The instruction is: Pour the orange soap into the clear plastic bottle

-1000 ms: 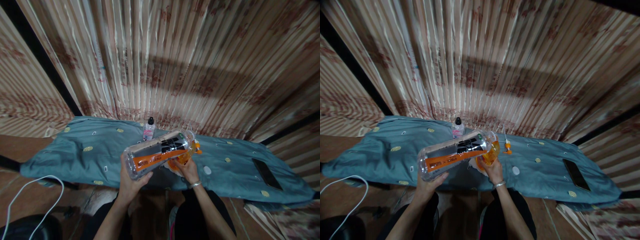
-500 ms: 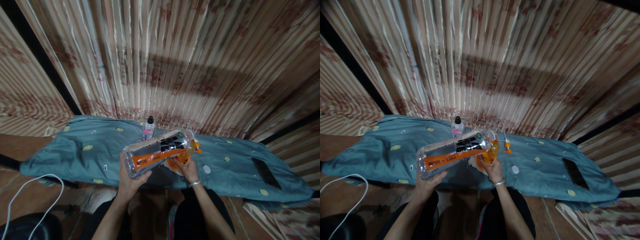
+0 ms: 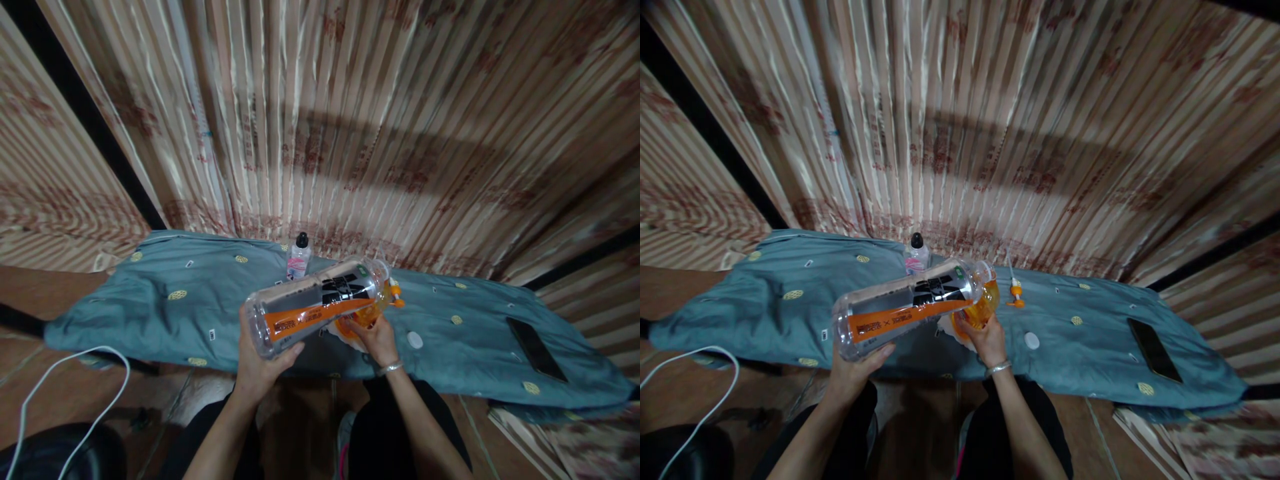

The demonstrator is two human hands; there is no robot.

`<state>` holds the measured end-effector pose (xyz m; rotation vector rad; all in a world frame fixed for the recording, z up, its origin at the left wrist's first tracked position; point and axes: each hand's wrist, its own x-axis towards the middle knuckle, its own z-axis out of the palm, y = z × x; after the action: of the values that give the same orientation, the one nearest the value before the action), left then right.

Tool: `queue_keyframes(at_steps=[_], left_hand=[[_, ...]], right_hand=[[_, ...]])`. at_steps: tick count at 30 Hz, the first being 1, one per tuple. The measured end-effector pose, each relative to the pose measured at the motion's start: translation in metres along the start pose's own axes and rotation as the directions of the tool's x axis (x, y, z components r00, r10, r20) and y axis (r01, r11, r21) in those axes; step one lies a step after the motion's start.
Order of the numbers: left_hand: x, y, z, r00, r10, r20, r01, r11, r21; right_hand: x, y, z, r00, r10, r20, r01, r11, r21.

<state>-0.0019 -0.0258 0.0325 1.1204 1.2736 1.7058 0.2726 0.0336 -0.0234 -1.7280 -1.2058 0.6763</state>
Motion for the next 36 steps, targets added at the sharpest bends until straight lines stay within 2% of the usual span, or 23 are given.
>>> queue_keyframes(at_steps=[8, 14, 20, 26, 31, 36], left_hand=[[0.0, 0.004, 0.001, 1.0, -0.021, 0.004, 0.021, 1.0, -0.01], [0.0, 0.004, 0.002, 1.0, -0.005, -0.005, 0.005, 1.0, -0.013], [-0.001, 0.006, 0.002, 1.0, -0.008, -0.012, 0.008, 1.0, 0.002], [-0.001, 0.004, 0.001, 1.0, -0.027, -0.008, 0.027, 1.0, -0.002], [-0.001, 0.005, 0.002, 1.0, -0.023, -0.018, 0.023, 1.0, -0.005], [-0.001, 0.009, -0.001, 0.999, -0.038, 0.02, 0.038, 0.999, 0.011]], right_hand=[[-0.001, -0.006, -0.002, 1.0, 0.02, -0.008, -0.02, 1.0, -0.008], [0.0, 0.0, 0.0, 1.0, -0.028, -0.003, 0.028, 0.998, -0.06], [0.0, 0.004, 0.001, 1.0, -0.018, 0.004, 0.019, 1.0, -0.017], [-0.002, -0.001, 0.0, 1.0, -0.022, 0.017, 0.021, 0.999, 0.028], [-0.004, -0.007, -0.002, 1.0, 0.01, 0.006, -0.01, 1.0, 0.023], [-0.005, -0.01, -0.003, 1.0, 0.013, 0.013, -0.013, 0.999, -0.032]])
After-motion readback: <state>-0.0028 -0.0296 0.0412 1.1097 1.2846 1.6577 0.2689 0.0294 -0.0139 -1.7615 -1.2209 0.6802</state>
